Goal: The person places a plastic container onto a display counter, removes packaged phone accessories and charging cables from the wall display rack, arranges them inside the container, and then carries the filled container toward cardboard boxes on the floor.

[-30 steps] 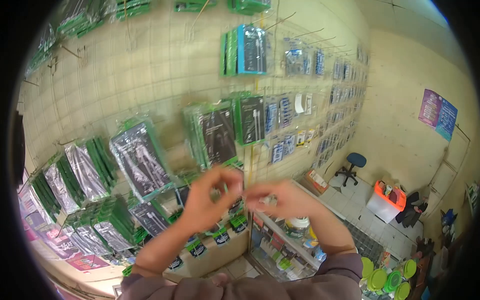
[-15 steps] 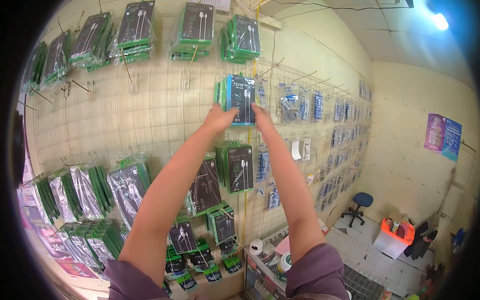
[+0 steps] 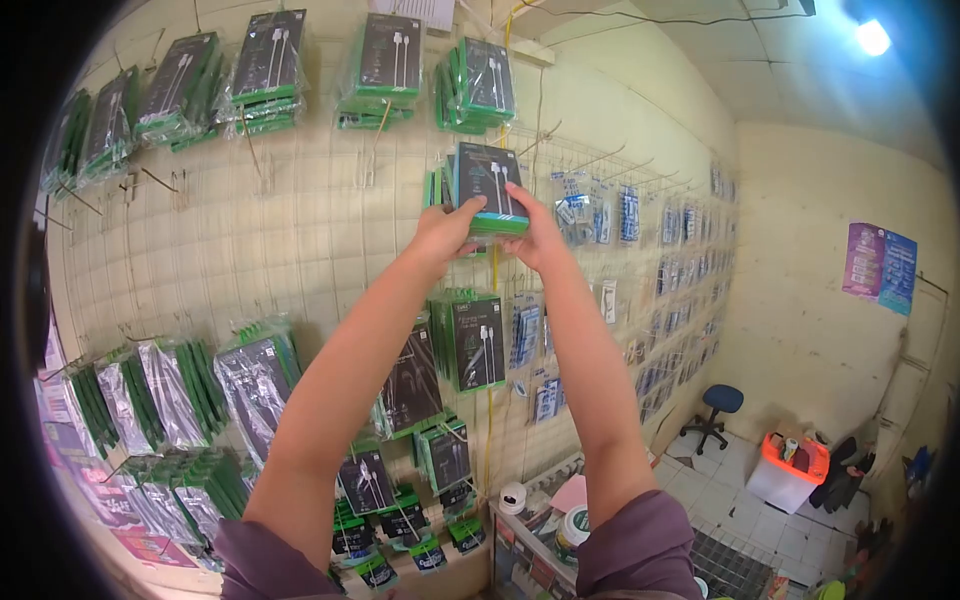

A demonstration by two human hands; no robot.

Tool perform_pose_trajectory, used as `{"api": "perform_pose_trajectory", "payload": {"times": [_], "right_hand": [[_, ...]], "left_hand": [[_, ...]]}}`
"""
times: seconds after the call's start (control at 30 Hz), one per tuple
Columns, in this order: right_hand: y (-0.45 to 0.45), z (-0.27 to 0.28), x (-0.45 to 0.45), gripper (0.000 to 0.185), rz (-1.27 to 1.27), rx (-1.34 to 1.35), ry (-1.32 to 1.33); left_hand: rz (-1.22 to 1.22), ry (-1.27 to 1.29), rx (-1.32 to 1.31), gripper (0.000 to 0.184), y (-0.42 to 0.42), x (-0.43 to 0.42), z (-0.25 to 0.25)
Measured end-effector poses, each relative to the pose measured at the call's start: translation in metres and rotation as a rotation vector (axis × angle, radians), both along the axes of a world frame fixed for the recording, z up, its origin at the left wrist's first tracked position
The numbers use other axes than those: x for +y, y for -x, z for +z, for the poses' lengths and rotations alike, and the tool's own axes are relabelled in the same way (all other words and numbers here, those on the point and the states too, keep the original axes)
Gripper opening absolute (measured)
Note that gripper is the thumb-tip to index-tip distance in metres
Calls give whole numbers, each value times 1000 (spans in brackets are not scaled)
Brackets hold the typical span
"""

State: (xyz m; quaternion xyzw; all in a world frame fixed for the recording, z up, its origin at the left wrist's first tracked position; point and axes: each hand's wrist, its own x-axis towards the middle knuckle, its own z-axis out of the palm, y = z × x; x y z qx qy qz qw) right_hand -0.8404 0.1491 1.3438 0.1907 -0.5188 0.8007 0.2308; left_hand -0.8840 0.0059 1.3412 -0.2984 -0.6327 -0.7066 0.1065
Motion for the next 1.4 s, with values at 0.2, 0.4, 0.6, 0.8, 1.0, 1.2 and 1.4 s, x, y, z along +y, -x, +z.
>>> {"api": "perform_pose_trajectory", "payload": {"times": [0.2, 0.4, 0.6, 0.8, 1.0, 1.2, 1.4], "right_hand": [[-26, 10, 11, 27, -14, 109, 110], [-49, 15, 17, 30, -101, 144, 121], [-24, 6, 22, 33, -56, 142, 136], [8, -15, 25, 29, -105, 149, 117], [6, -10, 22, 27, -184, 191, 75], [-7, -8, 2, 30, -295, 72, 51], [-21, 5, 4, 34, -336, 47, 17]], "left_hand": [[-81, -17, 167, 64, -42, 5, 8], [-181, 21, 139, 56, -69, 12, 6], [-174, 34, 191, 53, -50, 8, 10], [-42, 131, 120, 42, -44, -2, 9], [-94, 87, 49, 30, -31, 4, 8], [144, 13, -113, 60, -29, 13, 15], [-95, -24, 137, 78, -35, 2, 16]]}}
